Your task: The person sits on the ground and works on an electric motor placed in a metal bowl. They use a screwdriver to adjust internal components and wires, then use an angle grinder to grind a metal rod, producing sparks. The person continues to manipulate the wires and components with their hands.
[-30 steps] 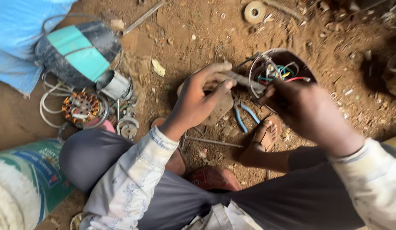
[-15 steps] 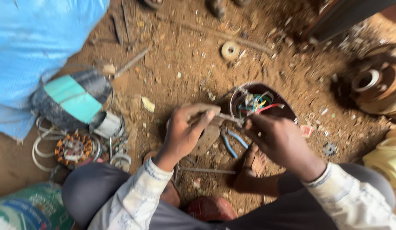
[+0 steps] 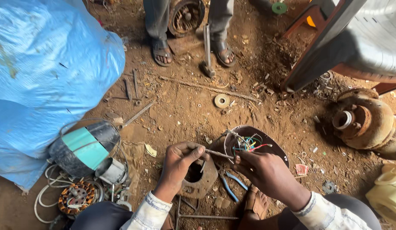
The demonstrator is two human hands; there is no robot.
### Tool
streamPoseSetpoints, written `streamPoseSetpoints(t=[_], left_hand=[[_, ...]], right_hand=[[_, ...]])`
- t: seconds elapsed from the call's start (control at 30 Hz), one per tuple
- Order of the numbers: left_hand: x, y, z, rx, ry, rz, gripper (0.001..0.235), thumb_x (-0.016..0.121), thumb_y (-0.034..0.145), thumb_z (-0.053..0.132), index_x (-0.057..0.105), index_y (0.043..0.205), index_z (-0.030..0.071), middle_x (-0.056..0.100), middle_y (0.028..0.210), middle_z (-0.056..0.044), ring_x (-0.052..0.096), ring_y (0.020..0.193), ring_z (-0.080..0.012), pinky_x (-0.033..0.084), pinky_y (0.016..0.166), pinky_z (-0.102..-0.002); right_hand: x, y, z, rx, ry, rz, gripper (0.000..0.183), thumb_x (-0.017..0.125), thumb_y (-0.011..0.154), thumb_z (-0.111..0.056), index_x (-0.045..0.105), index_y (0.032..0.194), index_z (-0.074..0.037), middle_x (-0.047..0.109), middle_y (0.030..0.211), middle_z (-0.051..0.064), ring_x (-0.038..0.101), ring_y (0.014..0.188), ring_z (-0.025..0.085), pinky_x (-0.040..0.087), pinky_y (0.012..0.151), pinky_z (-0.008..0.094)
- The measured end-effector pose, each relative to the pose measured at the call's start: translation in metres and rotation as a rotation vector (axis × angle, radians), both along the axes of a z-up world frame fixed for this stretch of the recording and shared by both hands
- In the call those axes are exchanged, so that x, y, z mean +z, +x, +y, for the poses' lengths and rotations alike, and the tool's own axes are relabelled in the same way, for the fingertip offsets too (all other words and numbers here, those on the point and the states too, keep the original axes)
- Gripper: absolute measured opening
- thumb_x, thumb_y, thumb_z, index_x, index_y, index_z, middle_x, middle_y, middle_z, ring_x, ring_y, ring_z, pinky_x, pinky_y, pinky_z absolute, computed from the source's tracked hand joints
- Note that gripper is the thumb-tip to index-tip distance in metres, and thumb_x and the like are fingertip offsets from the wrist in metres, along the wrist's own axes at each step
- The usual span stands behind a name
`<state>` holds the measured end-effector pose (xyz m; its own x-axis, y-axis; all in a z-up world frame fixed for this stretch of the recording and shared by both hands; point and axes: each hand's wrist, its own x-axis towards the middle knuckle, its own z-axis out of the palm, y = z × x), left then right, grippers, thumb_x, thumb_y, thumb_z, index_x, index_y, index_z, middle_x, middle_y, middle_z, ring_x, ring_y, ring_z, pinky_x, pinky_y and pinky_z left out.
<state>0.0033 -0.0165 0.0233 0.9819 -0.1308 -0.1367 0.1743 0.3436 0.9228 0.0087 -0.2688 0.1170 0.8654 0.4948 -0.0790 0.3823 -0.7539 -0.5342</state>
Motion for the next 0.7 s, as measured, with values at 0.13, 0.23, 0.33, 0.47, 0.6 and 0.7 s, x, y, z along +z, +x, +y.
streamPoseSetpoints(t=[0.13, 0.23, 0.33, 0.47, 0.6, 0.7], left_hand=[[0.005, -0.001, 0.001, 0.022, -0.006, 0.066, 0.017, 0.077, 0.087, 0.019, 0.077, 0.090, 0.002, 0.078, 0.078, -0.008, 0.072, 0.068, -0.0130, 0.059, 0.065, -0.026], [0.008, -0.002, -0.001, 0.004, -0.013, 0.068, 0.020, 0.078, 0.087, 0.021, 0.075, 0.090, 0.002, 0.076, 0.078, -0.008, 0.071, 0.069, -0.0125, 0.058, 0.066, -0.026], [0.007, -0.003, -0.002, -0.017, -0.050, 0.067, 0.022, 0.079, 0.089, 0.023, 0.072, 0.091, 0.002, 0.074, 0.078, -0.007, 0.068, 0.068, -0.0111, 0.056, 0.065, -0.025], [0.005, -0.002, -0.003, -0.027, -0.068, 0.117, 0.023, 0.079, 0.087, 0.024, 0.071, 0.090, 0.003, 0.073, 0.078, -0.005, 0.068, 0.069, -0.0102, 0.055, 0.065, -0.024], [0.004, -0.001, -0.004, -0.027, -0.078, 0.106, 0.023, 0.079, 0.088, 0.024, 0.069, 0.090, 0.003, 0.072, 0.077, -0.005, 0.067, 0.068, -0.0103, 0.054, 0.064, -0.024], [0.003, -0.001, -0.003, -0.041, -0.060, 0.089, 0.023, 0.078, 0.089, 0.025, 0.068, 0.090, 0.004, 0.071, 0.076, -0.005, 0.066, 0.068, -0.0100, 0.054, 0.064, -0.024]], right_hand=[[-0.001, 0.000, -0.002, -0.026, -0.034, 0.075, 0.025, 0.070, 0.090, -0.035, 0.071, 0.091, -0.010, 0.069, 0.058, 0.008, 0.067, 0.047, 0.023, 0.050, 0.049, 0.041], [0.001, 0.000, -0.003, 0.011, -0.023, 0.054, 0.025, 0.068, 0.091, -0.035, 0.070, 0.090, -0.010, 0.068, 0.057, 0.007, 0.067, 0.046, 0.020, 0.050, 0.047, 0.039], [0.001, -0.001, -0.004, -0.001, -0.042, 0.065, 0.025, 0.070, 0.090, -0.034, 0.071, 0.094, -0.009, 0.067, 0.056, 0.010, 0.065, 0.046, 0.025, 0.048, 0.048, 0.042], [0.004, -0.001, -0.003, 0.040, -0.004, 0.046, 0.026, 0.070, 0.091, -0.033, 0.070, 0.088, -0.007, 0.067, 0.060, 0.010, 0.066, 0.050, 0.026, 0.049, 0.050, 0.042], [0.008, 0.000, -0.001, 0.049, -0.014, 0.076, 0.025, 0.070, 0.091, -0.033, 0.070, 0.091, -0.008, 0.068, 0.062, 0.010, 0.066, 0.053, 0.028, 0.049, 0.051, 0.042], [0.008, -0.001, -0.001, 0.070, 0.018, 0.051, 0.027, 0.070, 0.090, -0.033, 0.069, 0.086, -0.006, 0.067, 0.062, 0.010, 0.067, 0.053, 0.028, 0.049, 0.050, 0.042]])
